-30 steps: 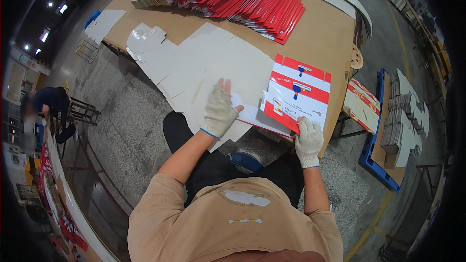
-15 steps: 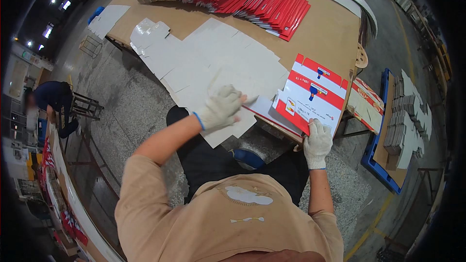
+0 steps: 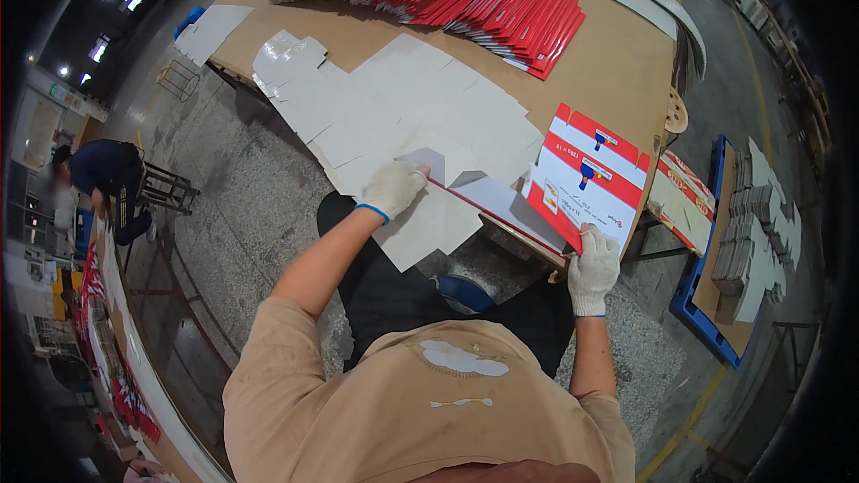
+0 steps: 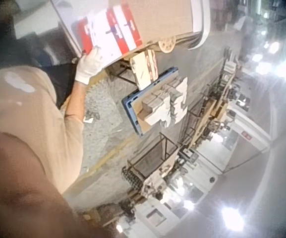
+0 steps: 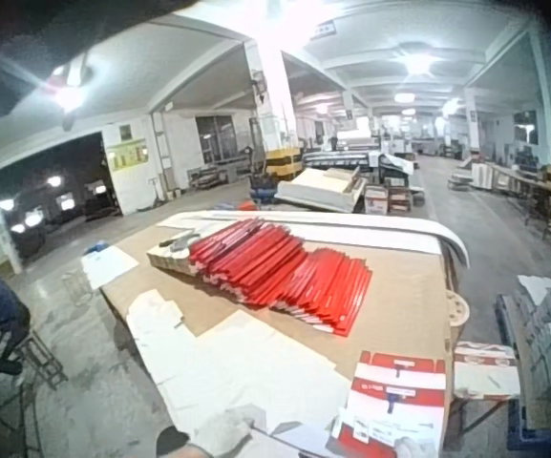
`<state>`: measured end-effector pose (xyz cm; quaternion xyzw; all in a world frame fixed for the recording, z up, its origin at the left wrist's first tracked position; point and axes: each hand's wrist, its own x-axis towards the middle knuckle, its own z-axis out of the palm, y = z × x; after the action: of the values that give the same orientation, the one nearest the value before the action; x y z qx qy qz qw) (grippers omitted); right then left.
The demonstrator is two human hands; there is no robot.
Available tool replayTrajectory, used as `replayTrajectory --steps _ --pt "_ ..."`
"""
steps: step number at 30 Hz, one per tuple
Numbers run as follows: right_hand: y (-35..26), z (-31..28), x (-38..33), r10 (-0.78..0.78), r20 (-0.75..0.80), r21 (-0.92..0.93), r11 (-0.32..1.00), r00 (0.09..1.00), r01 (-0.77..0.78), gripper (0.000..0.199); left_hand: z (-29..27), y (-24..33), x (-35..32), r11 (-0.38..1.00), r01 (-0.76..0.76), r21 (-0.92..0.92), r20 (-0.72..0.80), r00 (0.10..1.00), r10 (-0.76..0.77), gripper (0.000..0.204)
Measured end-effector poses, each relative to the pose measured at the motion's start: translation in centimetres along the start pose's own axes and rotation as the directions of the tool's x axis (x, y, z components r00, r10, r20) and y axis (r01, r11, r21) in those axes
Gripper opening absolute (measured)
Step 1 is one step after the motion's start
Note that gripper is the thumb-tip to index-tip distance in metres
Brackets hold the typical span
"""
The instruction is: The person is manually stacking and organizing printed cardboard packaging materials on a workbench in a factory setting.
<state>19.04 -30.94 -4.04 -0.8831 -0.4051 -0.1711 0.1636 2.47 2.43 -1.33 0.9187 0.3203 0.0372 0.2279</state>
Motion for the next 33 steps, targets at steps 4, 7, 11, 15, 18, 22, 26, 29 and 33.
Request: replayTrajectory --steps 4,7,11,15,18,22,26,29,33 --pt "0.5 -0.5 -0.1 -0.02 0.007 0.054 0.998 1.0 0.02 0.052 1.7 1.4 -0.1 0.824 0.069 -0.562 -0.176 0.964 -0.2 0.02" --pt "-0.1 -2.1 0.4 -0.033 0.2 0.044 0.999 0.979 0.025 0.049 1.6 3.8 -0.2 0.53 0.023 -0.848 -0.201 0.911 -0.361 0.018" --pt "-1.5 -3.0 1.6 -0.027 0.367 -0.031 0.999 0.93 0.041 0.049 2.5 5.1 -1.4 0.728 -0.685 0.011 -0.321 0.687 0.652 0.015" --pt "-1.7 -2.8 1.5 -0.013 0.386 -0.05 0.998 0.922 0.035 0.053 2.9 6.9 -2.1 0.744 -0.621 0.248 -0.01 0.766 0.643 0.029" --pt "-1.6 -2.2 0.6 -0.013 0.307 -0.03 0.999 0.951 0.023 0.055 4.1 7.5 -1.2 0.79 -0.548 0.274 0.2 0.836 0.511 0.038" --pt "-1.3 -1.3 0.2 -0.057 0.29 -0.005 0.998 0.955 0.061 0.055 6.9 6.7 -0.8 0.731 -0.56 0.39 -0.157 0.742 0.652 0.046" --pt "-1.4 -1.3 0.2 -0.058 0.219 -0.039 0.997 0.974 0.068 0.05 6.2 8.2 -0.5 0.76 -0.564 0.323 -0.044 0.793 0.608 0.048" --pt "-2.2 -0.8 -0.4 -0.039 0.17 0.141 0.99 0.985 0.015 0.038 4.4 10.3 1.4 0.797 -0.523 0.303 0.098 0.849 0.519 0.044" --pt "-7.3 -0.6 -5.1 0.228 0.401 0.807 0.37 0.887 -0.46 0.016 3.9 12.2 3.4 0.779 -0.557 0.287 0.247 0.829 0.502 0.039"
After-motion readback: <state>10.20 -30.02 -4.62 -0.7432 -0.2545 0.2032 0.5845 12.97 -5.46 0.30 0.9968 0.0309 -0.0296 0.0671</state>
